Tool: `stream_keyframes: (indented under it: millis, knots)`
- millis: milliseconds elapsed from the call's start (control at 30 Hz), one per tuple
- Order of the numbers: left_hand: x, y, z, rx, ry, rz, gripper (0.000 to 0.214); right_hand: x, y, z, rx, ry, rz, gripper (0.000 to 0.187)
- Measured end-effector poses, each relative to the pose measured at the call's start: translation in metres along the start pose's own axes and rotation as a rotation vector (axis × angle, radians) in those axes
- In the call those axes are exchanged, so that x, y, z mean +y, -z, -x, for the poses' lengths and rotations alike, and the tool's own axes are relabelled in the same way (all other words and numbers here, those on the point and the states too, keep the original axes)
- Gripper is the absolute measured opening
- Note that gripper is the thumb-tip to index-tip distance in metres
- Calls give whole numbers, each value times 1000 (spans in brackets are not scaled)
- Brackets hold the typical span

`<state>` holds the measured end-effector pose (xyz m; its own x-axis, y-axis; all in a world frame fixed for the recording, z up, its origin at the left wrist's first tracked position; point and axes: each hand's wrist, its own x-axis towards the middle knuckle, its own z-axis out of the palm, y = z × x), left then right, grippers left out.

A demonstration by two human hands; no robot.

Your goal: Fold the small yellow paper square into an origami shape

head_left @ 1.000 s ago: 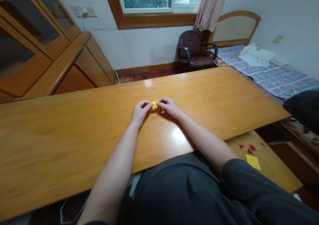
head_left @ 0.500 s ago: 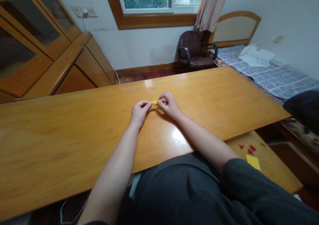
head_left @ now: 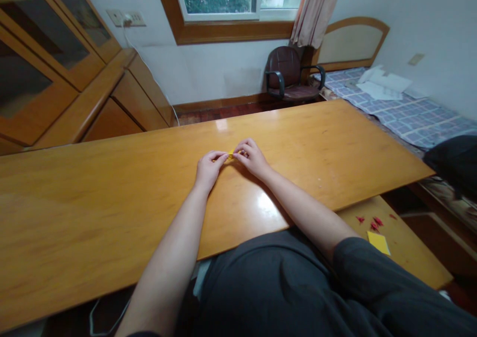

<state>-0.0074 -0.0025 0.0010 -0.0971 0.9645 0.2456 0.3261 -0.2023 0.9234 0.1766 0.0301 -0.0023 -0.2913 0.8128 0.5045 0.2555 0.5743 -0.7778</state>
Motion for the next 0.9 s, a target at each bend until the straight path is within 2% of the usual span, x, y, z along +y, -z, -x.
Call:
stream_keyframes:
  millis: [167, 300, 433, 667, 900]
  knots:
    - [11, 2, 4, 73, -123, -87, 21, 2, -1, 1, -1, -19, 22, 11]
    - [14, 4, 6, 9, -286, -180, 13, 3, -2, 1, -10, -6, 48, 10]
    - [6, 5, 5, -34, -377, -318, 11, 2, -1, 2, -29, 53, 96, 10]
    - [1, 4, 2, -20, -363, -364, 10, 0, -1, 4, -71, 98, 159, 11]
    - [8, 4, 4, 45, -259, -250, 14, -3, 1, 3, -9, 55, 105, 11]
